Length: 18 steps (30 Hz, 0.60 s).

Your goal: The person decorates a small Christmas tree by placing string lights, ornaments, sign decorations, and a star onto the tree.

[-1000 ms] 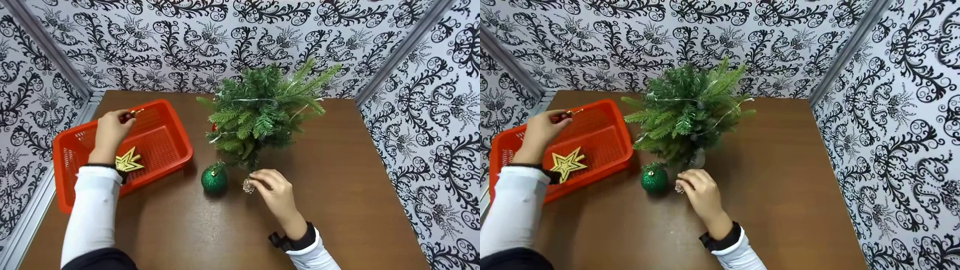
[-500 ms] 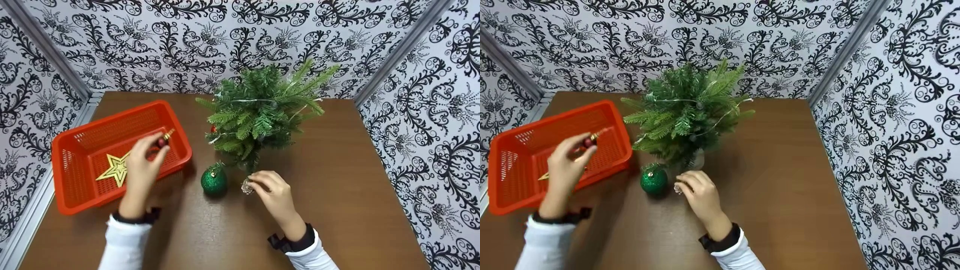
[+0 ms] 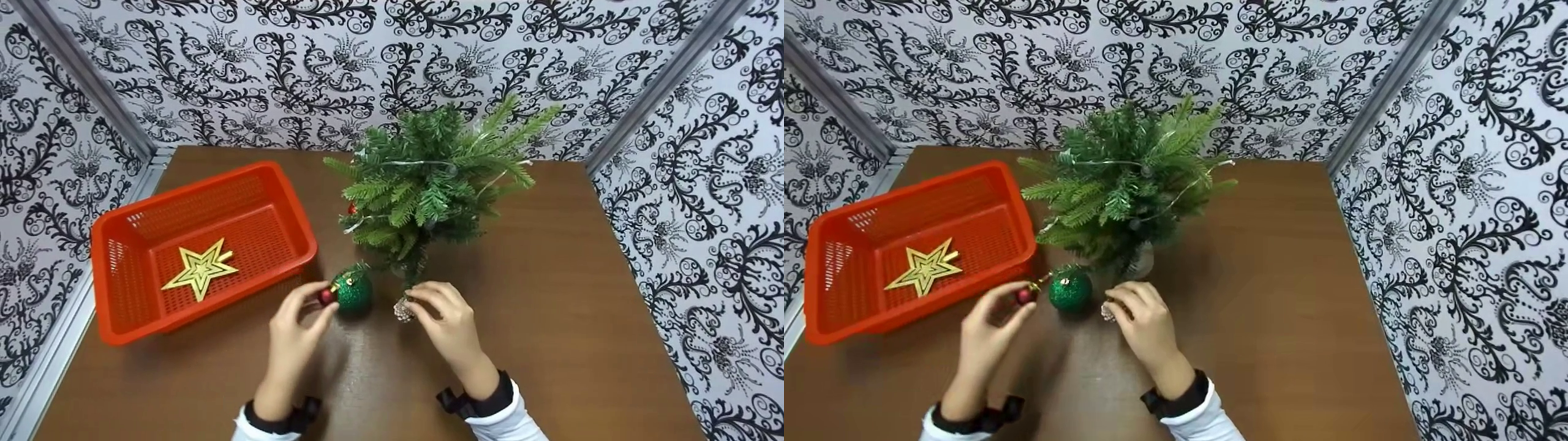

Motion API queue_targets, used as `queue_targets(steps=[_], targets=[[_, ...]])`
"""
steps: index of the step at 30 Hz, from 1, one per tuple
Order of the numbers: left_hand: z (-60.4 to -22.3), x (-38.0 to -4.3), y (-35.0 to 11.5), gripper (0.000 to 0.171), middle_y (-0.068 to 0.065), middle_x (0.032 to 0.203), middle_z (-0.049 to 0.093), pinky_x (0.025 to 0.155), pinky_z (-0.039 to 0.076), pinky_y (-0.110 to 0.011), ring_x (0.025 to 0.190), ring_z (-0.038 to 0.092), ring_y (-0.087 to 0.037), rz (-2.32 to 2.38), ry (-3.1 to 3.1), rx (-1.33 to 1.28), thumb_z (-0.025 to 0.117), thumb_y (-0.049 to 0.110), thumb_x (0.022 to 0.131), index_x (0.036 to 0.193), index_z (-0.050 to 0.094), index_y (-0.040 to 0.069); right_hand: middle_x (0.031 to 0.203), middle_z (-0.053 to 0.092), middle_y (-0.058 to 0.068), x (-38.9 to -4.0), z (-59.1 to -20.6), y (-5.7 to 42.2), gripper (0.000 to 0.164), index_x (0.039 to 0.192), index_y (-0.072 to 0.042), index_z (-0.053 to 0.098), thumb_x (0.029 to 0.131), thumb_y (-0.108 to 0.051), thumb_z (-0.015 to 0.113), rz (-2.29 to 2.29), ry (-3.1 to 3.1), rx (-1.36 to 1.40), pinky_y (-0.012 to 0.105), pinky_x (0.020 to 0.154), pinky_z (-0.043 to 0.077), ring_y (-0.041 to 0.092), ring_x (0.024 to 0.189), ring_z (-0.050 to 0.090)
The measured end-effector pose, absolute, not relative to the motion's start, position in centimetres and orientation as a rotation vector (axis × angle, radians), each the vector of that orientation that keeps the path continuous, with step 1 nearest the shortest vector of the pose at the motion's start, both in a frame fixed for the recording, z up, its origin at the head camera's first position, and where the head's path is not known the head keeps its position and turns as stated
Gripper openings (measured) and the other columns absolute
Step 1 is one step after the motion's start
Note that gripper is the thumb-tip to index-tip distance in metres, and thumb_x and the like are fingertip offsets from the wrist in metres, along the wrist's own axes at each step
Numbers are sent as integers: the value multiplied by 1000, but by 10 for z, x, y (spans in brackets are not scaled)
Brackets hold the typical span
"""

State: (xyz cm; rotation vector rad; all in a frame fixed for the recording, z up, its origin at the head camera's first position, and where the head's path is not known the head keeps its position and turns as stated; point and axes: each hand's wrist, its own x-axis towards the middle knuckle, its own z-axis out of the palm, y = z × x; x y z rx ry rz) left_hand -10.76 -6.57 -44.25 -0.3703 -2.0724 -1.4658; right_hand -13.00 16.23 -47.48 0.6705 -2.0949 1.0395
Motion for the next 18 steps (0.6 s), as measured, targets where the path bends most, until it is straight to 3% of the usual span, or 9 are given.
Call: queue_targets(steps=[4,8,18], targets=[[-445,-104,-58,32,-18,94,61,68,52,-27,79,61,-22,-1551,-2081,-332,71,-10,67,97,60,-9,98,62,3,-130,-476,163,30,95,-13,69,67,-9,77,1030,-2111,652,22,81,45,15,92,55],[-444,-103,-56,32,-17,94,62,69,52,-27,80,61,-23,-1572,-2082,-312,71,-10,67,97,60,-8,109,56,8,-128,-477,165,48,110,-13,62,65,-14,79,981,-2158,600,26,84,41,19,100,49],[-448,-101,-58,32,-15,94,62,68,53,-28,81,61,-20,-1541,-2096,-295,72,-8,67,97,61,-6,129,40,16,-127,-479,168,82,131,-4,41,63,-32,77,973,-2330,523,29,101,29,24,122,33]])
